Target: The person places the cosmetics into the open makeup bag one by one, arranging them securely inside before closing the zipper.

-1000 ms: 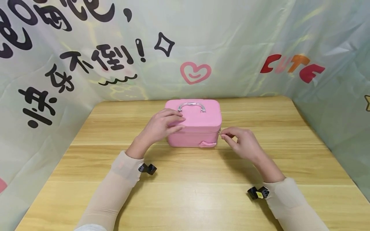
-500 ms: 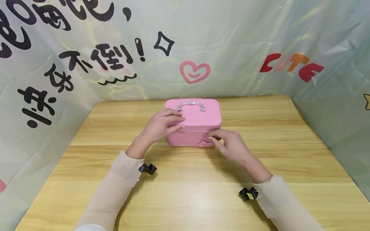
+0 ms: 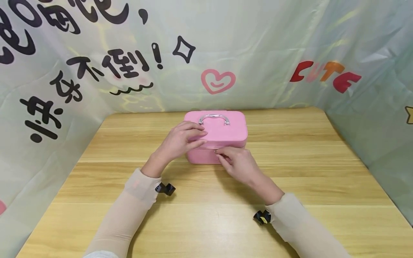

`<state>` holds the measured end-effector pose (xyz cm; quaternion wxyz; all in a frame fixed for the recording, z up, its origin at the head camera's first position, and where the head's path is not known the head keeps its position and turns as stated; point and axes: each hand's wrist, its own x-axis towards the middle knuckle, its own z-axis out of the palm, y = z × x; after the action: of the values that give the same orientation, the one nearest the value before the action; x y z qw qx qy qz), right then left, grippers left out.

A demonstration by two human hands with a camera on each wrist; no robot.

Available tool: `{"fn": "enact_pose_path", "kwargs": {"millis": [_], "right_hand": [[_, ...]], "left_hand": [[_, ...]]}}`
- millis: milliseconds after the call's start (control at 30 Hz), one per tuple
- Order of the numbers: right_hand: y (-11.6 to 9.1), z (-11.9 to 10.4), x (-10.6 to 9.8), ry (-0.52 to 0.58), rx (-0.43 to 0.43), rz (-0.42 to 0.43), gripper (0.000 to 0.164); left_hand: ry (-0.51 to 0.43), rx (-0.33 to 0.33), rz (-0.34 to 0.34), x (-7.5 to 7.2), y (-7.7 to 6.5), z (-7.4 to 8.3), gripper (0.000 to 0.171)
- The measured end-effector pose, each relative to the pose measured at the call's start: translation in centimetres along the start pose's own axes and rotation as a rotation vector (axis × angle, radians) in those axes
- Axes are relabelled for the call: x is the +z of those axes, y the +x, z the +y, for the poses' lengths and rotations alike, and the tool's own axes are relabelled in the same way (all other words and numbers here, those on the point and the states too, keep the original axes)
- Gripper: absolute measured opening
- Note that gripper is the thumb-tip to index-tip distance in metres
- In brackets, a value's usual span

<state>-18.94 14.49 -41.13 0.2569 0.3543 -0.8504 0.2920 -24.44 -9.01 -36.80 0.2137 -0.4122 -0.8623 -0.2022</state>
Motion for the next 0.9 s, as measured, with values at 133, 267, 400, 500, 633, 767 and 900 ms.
{"fn": "enact_pose_path", "kwargs": {"millis": [133,267,400,500,633,767,900], "right_hand": [[0.5,-0.7,0.6,0.008,0.006,0.007,0.012],[1.2,-1.5,1.5,-0.011,0.002,0.011,0.012],[1.7,-2.1,2.5,-0.022,-0.013,0.017,0.013],[2.1,-2.4,3.0,-0.018,-0.013,0.001,0.012],[2.1,-2.6,2.8,-0.008,0.015,-0.059,0.013],[1.6,-2.5,1.8,0.011,0.041,-0.105,0.017],[1.5,-2.4,0.6,0.006,0.016,-0.071,0.02]], "left_hand": [[0.002,0.009,-0.002,-0.1,0.1,0.1,0.028],[0.006,0.011,-0.007,-0.2,0.1,0.1,0.028],[-0.001,0.009,-0.003,-0.1,0.2,0.0,0.028],[-0.008,0.003,-0.001,-0.1,0.2,0.0,0.028],[-0.011,0.002,-0.017,-0.1,0.3,0.0,0.028],[-0.014,0.009,-0.054,-0.2,0.3,-0.1,0.029],[-0.033,0.015,-0.095,-0.6,0.0,-0.5,0.03]]}}
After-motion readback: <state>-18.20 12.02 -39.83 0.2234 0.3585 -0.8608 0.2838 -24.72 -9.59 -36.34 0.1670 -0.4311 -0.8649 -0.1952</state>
